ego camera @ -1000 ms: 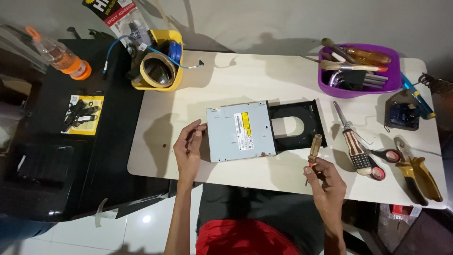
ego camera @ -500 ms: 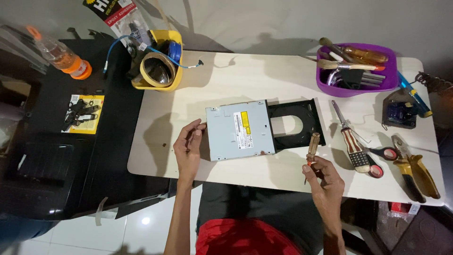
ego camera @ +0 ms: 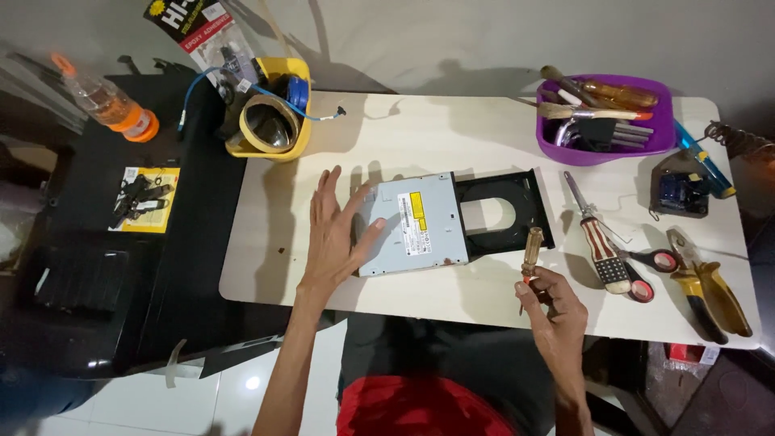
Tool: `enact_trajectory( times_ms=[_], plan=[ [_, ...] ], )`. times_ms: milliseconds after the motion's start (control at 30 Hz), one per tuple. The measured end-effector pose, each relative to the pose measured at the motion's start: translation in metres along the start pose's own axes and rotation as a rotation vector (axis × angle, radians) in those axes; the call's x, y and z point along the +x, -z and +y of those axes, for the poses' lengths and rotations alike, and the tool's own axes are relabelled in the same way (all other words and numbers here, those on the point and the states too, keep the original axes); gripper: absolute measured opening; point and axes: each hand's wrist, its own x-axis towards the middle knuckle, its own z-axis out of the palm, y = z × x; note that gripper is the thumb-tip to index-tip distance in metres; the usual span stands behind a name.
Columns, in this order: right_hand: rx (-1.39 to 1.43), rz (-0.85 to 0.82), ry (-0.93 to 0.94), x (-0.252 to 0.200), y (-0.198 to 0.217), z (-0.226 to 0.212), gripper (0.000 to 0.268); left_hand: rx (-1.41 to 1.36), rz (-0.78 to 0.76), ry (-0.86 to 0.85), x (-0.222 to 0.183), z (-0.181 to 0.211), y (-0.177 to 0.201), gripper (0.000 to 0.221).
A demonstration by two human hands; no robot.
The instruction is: Using a small screwdriver to pry open and remove the outer casing of a computer disc drive.
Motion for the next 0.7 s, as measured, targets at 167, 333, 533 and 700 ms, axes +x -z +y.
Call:
enact_trajectory(
  times_ms=[167,333,533,700],
  plan=[
    [0.031,0.002,0.011,0.0,0.0,-0.002,0.031,0.195,0.02,-0.072,0.014,0.005,0.005,0.052],
    [0.017,-0.007,-0.011,0.002,0.0,0.002,0.032,0.317,0.05,-0.222,0.017,0.002,0.004,0.047],
    [0.015,0.0,0.023,0.002,-0.001,-0.001,0.03,0.259,0.127,-0.258,0.016,0.005,0.001,0.031],
    [-0.005,-0.039,0.113,0.003,0.001,-0.002,0.028,0.179,0.197,-0.355,0.006,0.024,0.001,0.013]
  ],
)
